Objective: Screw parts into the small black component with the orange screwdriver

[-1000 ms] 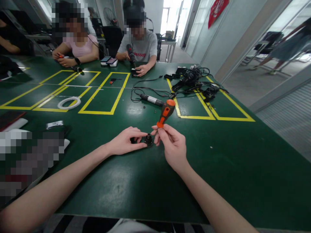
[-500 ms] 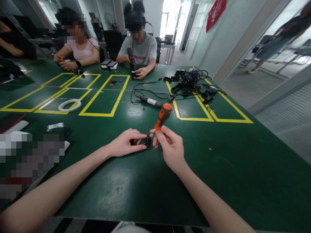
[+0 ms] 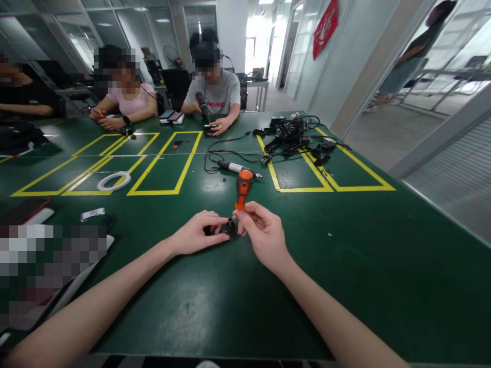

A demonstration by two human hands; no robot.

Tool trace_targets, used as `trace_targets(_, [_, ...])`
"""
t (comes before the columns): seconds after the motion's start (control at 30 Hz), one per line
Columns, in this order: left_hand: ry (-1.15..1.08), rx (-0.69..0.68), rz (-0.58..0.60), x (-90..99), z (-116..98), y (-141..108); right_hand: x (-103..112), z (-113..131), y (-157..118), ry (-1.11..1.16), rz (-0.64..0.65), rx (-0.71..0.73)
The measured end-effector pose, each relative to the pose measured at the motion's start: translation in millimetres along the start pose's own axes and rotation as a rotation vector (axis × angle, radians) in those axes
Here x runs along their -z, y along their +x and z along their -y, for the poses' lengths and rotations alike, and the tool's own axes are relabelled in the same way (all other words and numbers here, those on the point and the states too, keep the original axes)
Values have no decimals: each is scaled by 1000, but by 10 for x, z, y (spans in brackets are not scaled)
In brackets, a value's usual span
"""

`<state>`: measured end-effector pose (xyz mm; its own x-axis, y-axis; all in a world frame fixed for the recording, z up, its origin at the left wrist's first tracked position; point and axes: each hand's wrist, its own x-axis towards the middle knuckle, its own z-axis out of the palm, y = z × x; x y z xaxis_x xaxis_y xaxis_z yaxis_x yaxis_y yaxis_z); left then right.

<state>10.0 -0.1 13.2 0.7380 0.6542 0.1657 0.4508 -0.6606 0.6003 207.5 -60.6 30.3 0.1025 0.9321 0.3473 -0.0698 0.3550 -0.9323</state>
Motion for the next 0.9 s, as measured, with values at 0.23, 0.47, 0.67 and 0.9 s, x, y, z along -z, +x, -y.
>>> trace_targets(0.23, [-30,15,-17,0,37,-2,-12,-1,16,28,3,-60])
trace_targets(0.47, [-14,-3,-10,-1,24,12,13,-15,32,-54,-21,11])
trace_targets(0.67, [-10,1,-14,-9,30,4,11,-13,33,11,47,-15])
trace_targets(0.9, [-2,-28,-24,-12,28,6,-1,1,11,5,-1,-18])
